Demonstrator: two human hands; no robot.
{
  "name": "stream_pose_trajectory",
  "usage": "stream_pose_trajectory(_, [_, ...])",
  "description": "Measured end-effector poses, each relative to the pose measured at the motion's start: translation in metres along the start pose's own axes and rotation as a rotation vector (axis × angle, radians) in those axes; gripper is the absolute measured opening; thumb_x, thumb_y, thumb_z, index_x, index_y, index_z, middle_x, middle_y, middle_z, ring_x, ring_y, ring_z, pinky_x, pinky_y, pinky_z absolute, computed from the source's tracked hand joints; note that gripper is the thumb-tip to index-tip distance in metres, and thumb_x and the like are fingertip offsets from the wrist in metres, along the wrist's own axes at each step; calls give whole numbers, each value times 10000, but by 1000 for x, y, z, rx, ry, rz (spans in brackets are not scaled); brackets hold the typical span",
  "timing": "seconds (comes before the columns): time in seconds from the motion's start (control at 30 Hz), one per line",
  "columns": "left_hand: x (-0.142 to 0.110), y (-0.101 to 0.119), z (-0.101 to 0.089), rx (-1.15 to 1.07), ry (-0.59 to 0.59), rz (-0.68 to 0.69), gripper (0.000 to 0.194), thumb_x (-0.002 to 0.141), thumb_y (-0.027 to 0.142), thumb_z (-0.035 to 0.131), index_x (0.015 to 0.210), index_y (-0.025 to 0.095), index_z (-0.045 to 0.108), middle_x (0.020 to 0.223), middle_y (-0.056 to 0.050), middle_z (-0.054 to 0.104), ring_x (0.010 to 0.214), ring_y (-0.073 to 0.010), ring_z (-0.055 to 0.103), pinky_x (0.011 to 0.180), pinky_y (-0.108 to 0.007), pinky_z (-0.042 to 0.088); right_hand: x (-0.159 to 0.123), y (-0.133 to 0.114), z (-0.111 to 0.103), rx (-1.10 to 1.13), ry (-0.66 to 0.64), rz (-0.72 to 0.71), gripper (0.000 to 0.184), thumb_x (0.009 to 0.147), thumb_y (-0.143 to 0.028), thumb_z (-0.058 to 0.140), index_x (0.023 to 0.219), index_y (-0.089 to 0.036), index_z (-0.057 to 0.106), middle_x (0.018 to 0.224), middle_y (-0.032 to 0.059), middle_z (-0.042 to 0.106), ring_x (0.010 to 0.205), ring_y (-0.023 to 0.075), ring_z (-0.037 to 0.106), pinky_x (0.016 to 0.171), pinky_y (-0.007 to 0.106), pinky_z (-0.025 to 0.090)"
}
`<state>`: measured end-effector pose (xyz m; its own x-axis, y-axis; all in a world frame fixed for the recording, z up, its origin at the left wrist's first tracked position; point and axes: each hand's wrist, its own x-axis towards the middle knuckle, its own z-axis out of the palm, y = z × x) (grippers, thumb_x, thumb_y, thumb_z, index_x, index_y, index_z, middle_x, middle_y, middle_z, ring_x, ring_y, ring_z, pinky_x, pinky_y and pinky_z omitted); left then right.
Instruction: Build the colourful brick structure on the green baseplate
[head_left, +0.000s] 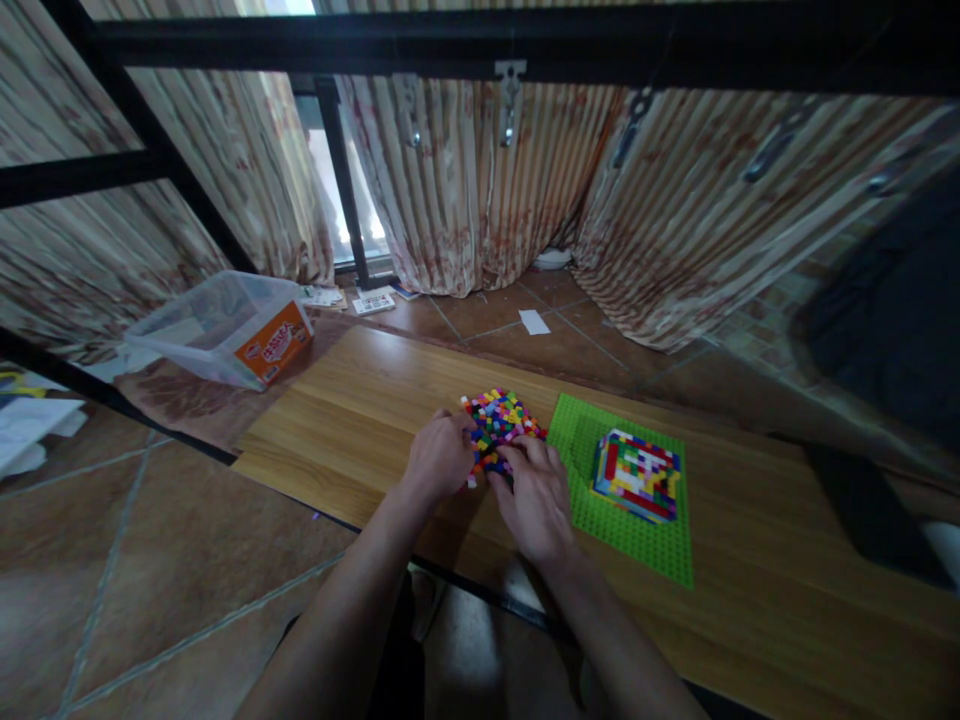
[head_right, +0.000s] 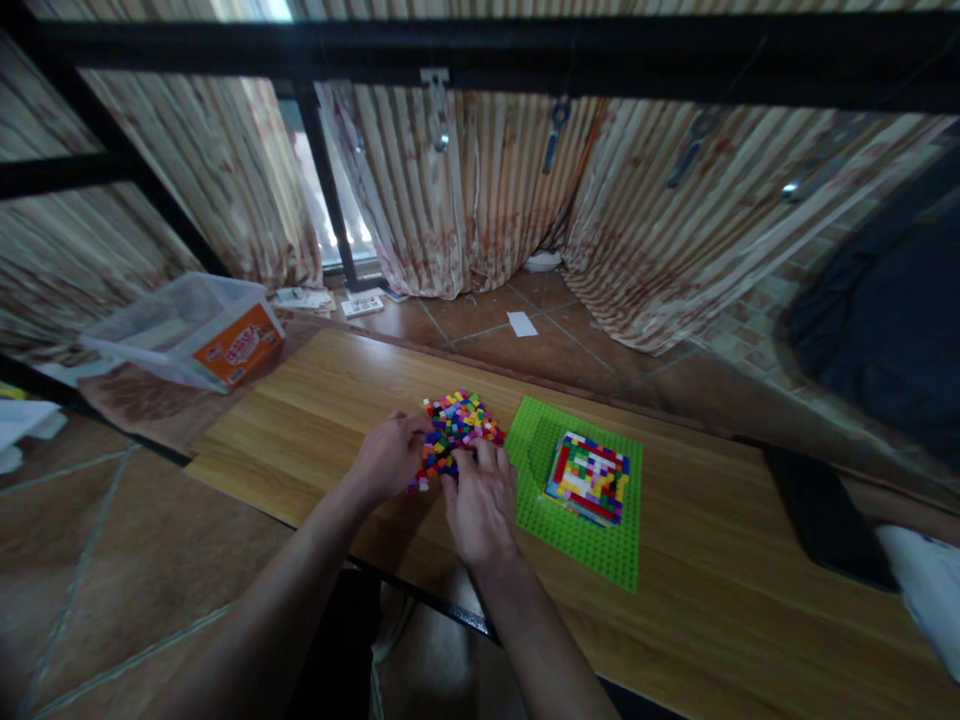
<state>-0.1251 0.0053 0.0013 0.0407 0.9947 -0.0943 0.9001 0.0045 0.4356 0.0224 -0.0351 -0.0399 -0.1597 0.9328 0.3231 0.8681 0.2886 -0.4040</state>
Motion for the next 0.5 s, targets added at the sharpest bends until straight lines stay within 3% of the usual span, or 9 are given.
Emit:
stream_pose_trajectory(0.2, [0, 4, -3, -76, 51, -13, 352, 897, 142, 432, 1081, 176, 730, 1086, -113, 702, 963, -198, 674, 897, -288, 502, 2, 3, 0, 27, 1, -24, 168, 869, -203, 631, 1028, -206, 683, 1199, 108, 614, 1094, 297, 514, 920, 451, 464])
stream_pose_trajectory(0.33, [2, 5, -3, -253, 106, 10, 294, 894, 168, 471, 1039, 169, 727, 1037, -78, 729, 968, -183, 668, 894, -272, 501, 4, 7, -5, 86, 47, -22, 165, 882, -220, 618, 1038, -202, 667, 1202, 105, 616, 1102, 285, 519, 956, 451, 458])
stream_pose_trajectory(0.5, [1, 11, 3, -721, -84, 18, 265, 929, 270, 453, 914, 145, 686, 799, -32, 691, 687, -135, 631, 644, -228, 503, 7, 10, -14, 176, 151, 12, 190, 914, -287, 581, 1073, -207, 648, 1163, 106, 639, 1099, 279, 549, 957, 449, 465])
